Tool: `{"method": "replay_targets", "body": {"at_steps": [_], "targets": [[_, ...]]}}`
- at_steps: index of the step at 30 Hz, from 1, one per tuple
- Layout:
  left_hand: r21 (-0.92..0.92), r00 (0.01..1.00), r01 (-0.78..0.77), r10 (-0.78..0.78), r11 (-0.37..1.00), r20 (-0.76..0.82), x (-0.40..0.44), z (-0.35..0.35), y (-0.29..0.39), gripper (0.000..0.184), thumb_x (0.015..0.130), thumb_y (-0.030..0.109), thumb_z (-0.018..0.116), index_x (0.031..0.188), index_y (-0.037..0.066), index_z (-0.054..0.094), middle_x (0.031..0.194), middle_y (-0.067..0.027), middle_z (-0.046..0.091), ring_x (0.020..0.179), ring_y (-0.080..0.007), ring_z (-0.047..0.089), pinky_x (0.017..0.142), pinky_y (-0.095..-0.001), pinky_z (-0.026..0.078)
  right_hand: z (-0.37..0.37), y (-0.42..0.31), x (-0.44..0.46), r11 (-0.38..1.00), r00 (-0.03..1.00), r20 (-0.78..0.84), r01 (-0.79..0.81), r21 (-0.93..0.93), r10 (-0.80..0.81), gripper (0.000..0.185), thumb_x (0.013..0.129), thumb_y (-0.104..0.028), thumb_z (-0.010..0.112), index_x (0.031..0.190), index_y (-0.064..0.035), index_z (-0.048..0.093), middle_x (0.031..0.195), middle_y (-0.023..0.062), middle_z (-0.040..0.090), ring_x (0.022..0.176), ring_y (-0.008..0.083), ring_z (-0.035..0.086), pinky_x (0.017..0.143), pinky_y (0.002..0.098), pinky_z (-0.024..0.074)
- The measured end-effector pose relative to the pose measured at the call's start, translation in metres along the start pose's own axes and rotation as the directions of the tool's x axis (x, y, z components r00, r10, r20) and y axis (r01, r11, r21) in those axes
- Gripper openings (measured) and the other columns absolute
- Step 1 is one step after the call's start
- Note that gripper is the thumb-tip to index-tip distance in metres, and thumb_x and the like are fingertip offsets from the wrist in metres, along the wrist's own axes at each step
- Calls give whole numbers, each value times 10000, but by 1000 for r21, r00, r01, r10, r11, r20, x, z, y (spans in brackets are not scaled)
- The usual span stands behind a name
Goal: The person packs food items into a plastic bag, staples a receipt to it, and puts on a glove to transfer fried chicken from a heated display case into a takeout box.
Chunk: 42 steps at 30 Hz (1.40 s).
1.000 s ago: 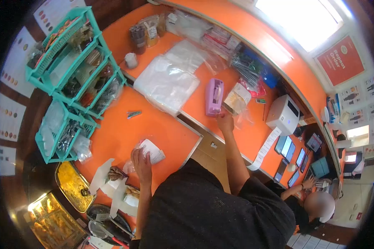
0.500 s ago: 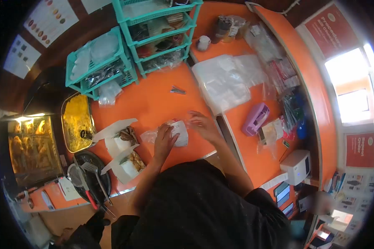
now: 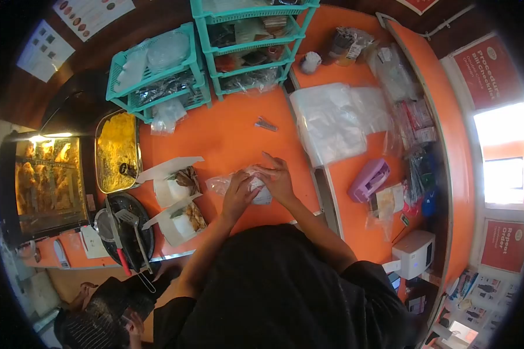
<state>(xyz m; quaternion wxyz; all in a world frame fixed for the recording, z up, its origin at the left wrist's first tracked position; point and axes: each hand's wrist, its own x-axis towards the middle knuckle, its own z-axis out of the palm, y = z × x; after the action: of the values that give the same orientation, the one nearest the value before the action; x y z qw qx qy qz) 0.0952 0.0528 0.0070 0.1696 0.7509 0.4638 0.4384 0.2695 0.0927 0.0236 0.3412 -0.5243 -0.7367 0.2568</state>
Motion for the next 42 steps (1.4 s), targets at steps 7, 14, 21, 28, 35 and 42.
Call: {"method": "replay_targets", "body": {"at_steps": [7,14,21,28,35,42], "targets": [[1,1000,3,-3,1000,8,2,-2,3,500,730,127,833,1133,3,566,1151,-185,555,1138,-403,550,980,-473,478,33,32,8,980,990,-42,-128,153,135,256,831,-226,771,1046,-90,744,1240,111,645,1044,316,607,937,404,483],[29,1000,0,-1,1000,10,3,-1,4,486,732,139,839,1117,8,572,1148,-186,564,1156,-400,552,978,-474,484,36,39,53,294,605,537,-779,554,588,328,813,-45,680,1121,35,601,981,138,646,868,214,655,716,312,537],[37,999,42,-42,998,6,1,0,4,455,749,141,829,1119,6,601,1165,-193,574,1160,-391,556,973,-474,486,34,67,36,894,900,13,-434,113,436,250,824,-44,657,1068,-4,621,946,109,649,849,196,654,749,329,530],[109,999,25,-28,994,28,-3,1,8,434,789,145,789,1149,-12,604,1212,-215,566,1171,-406,548,999,-482,457,-143,48,-66,880,475,-839,-474,11,266,302,917,-229,648,1082,5,550,1061,155,565,1025,313,544,840,420,456],[112,999,21,-25,993,33,2,6,17,434,816,120,745,1182,-29,566,1258,-223,533,1211,-412,508,1016,-479,440,-230,92,-152,295,102,-294,-598,745,950,404,912,-371,668,1128,-29,653,1066,129,597,834,243,629,615,376,529],[107,998,41,-47,993,49,1,3,19,417,829,119,738,1177,-33,568,1252,-222,520,1213,-404,496,1006,-471,442,-235,102,-143,168,151,-109,-471,866,983,402,943,-360,633,1216,-65,638,1123,62,629,917,223,674,673,384,594]]}}
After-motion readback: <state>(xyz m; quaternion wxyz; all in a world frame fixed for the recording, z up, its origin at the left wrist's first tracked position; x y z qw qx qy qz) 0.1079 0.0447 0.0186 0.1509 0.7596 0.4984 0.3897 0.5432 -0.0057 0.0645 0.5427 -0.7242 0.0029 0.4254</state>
